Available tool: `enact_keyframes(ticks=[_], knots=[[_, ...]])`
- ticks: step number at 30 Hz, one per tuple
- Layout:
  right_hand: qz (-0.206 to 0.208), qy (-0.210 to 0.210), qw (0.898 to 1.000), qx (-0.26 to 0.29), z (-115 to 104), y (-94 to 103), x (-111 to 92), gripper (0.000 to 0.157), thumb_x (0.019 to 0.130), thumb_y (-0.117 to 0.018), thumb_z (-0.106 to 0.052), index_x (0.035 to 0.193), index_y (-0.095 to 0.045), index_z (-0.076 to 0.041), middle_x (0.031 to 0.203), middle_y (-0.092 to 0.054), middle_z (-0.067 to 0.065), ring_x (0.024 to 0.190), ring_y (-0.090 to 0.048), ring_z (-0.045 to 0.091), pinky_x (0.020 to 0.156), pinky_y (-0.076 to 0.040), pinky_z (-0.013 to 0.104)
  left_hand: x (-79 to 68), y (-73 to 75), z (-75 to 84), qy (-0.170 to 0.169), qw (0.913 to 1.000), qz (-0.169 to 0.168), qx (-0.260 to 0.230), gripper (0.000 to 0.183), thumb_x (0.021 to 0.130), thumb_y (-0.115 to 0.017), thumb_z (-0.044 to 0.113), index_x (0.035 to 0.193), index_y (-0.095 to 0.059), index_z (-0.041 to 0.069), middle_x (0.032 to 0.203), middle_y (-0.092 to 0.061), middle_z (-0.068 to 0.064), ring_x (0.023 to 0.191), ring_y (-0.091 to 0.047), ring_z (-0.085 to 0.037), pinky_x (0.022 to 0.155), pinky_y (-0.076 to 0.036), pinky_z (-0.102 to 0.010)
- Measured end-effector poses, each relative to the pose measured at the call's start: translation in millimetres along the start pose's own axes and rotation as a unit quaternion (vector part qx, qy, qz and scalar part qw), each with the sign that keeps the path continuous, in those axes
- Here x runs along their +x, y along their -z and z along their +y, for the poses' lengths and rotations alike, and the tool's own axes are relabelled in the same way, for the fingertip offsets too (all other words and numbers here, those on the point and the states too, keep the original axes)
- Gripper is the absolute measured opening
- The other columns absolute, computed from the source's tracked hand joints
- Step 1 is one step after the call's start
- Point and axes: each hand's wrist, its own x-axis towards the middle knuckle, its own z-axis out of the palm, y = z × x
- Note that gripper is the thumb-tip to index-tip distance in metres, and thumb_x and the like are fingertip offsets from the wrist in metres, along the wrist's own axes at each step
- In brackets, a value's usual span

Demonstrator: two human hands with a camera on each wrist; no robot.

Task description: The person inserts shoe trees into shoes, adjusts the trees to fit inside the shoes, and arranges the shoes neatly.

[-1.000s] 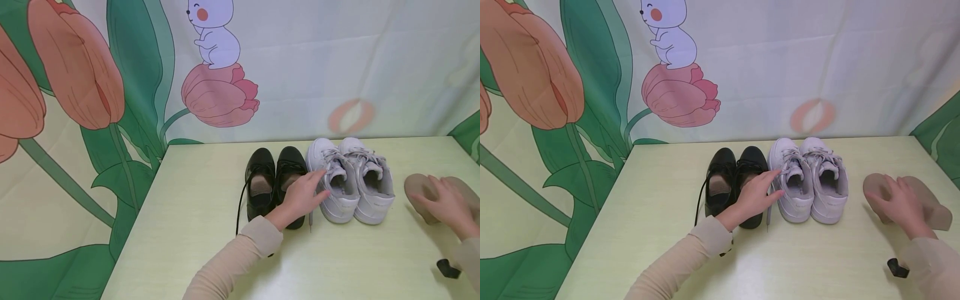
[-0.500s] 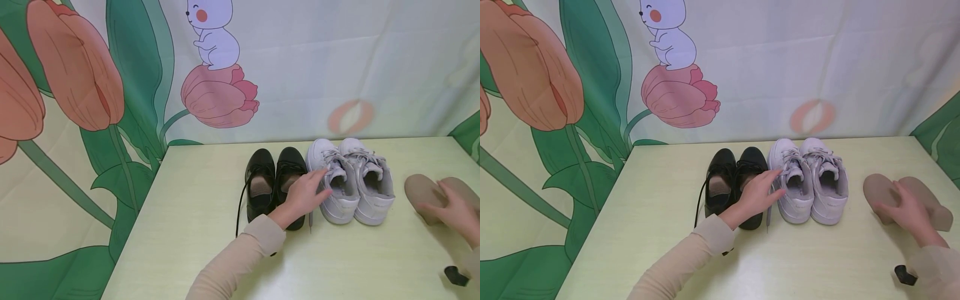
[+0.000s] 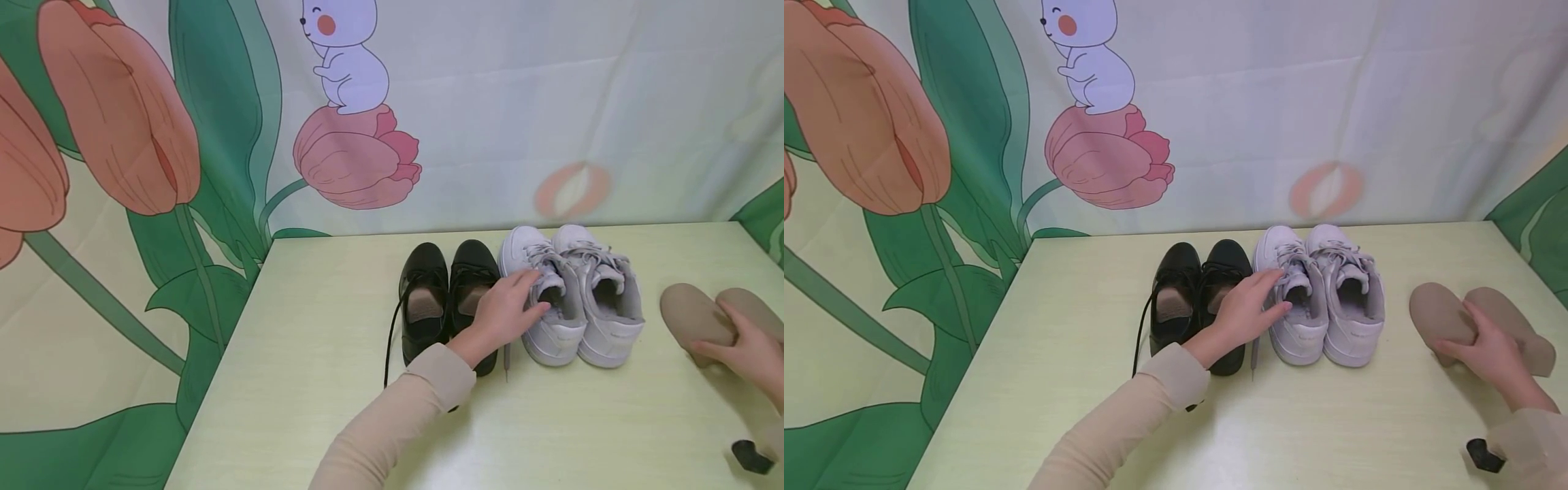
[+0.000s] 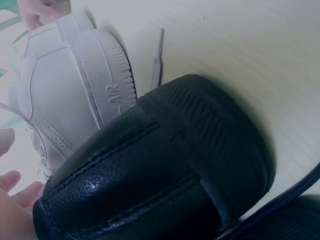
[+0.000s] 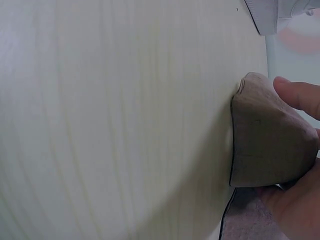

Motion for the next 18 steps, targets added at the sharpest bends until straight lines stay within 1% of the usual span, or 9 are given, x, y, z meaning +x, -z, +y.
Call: enact_keyframes(ticks=[4, 8, 12, 16, 18], knots=[[-0.003, 0.008, 1.0, 0.003, 2, 0.6, -1, 0.088, 0.082, -0.061, -0.027, 0.139, -0.001, 0.005, 0.134, -0.007, 0.041, 0.119, -0.01, 0.059, 0.093, -0.014, 0.066, 2.4, -0.4, 0.7, -0.004, 0.9999, -0.003, 0.009, 0.053, 0.087, -0.05, 0.04, 0.135, -0.036, 0.021, 0.137, -0.039, 0.001, 0.122, -0.042, -0.013, 0.093, -0.041, -0.027], [-0.015, 0.014, 1.0, 0.009, 8, -0.6, -1, 0.084, 0.082, -0.061, -0.027, 0.136, -0.009, 0.01, 0.133, -0.009, 0.042, 0.119, -0.011, 0.059, 0.093, -0.014, 0.066, 5.3, -1.7, 1.6, 0.0, 0.9998, -0.013, 0.016, 0.054, 0.087, -0.051, 0.04, 0.135, -0.035, 0.022, 0.139, -0.037, 0.002, 0.124, -0.04, -0.012, 0.095, -0.04, -0.027], [-0.024, 0.007, 1.0, 0.006, 11, -1.8, -1, 0.08, 0.083, -0.06, -0.031, 0.134, -0.017, 0.013, 0.132, -0.009, 0.043, 0.118, -0.012, 0.06, 0.092, -0.015, 0.066, 8.5, -4.1, 2.1, 0.002, 0.9997, -0.019, 0.018, 0.055, 0.086, -0.052, 0.04, 0.135, -0.035, 0.023, 0.14, -0.036, 0.002, 0.125, -0.04, -0.014, 0.095, -0.04, -0.028], [-0.029, 0.002, 1.0, 0.009, 13, -2.1, 0, 0.081, 0.083, -0.059, -0.033, 0.134, -0.015, 0.013, 0.133, -0.008, 0.042, 0.119, -0.009, 0.059, 0.092, -0.014, 0.067, 11.9, -6.7, 2.3, 0.006, 0.9993, -0.028, 0.024, 0.056, 0.086, -0.052, 0.042, 0.136, -0.034, 0.024, 0.141, -0.034, 0.001, 0.125, -0.039, -0.016, 0.093, -0.041, -0.03], [-0.036, 0.006, 0.999, 0.016, 13, -1.8, 0, 0.082, 0.083, -0.06, -0.032, 0.135, -0.013, 0.012, 0.134, -0.007, 0.041, 0.12, -0.007, 0.059, 0.092, -0.012, 0.067, 13.7, -8.2, 1.9, 0.008, 0.9991, -0.032, 0.028, 0.057, 0.086, -0.051, 0.043, 0.137, -0.033, 0.025, 0.142, -0.032, 0.001, 0.125, -0.039, -0.016, 0.093, -0.042, -0.03]])
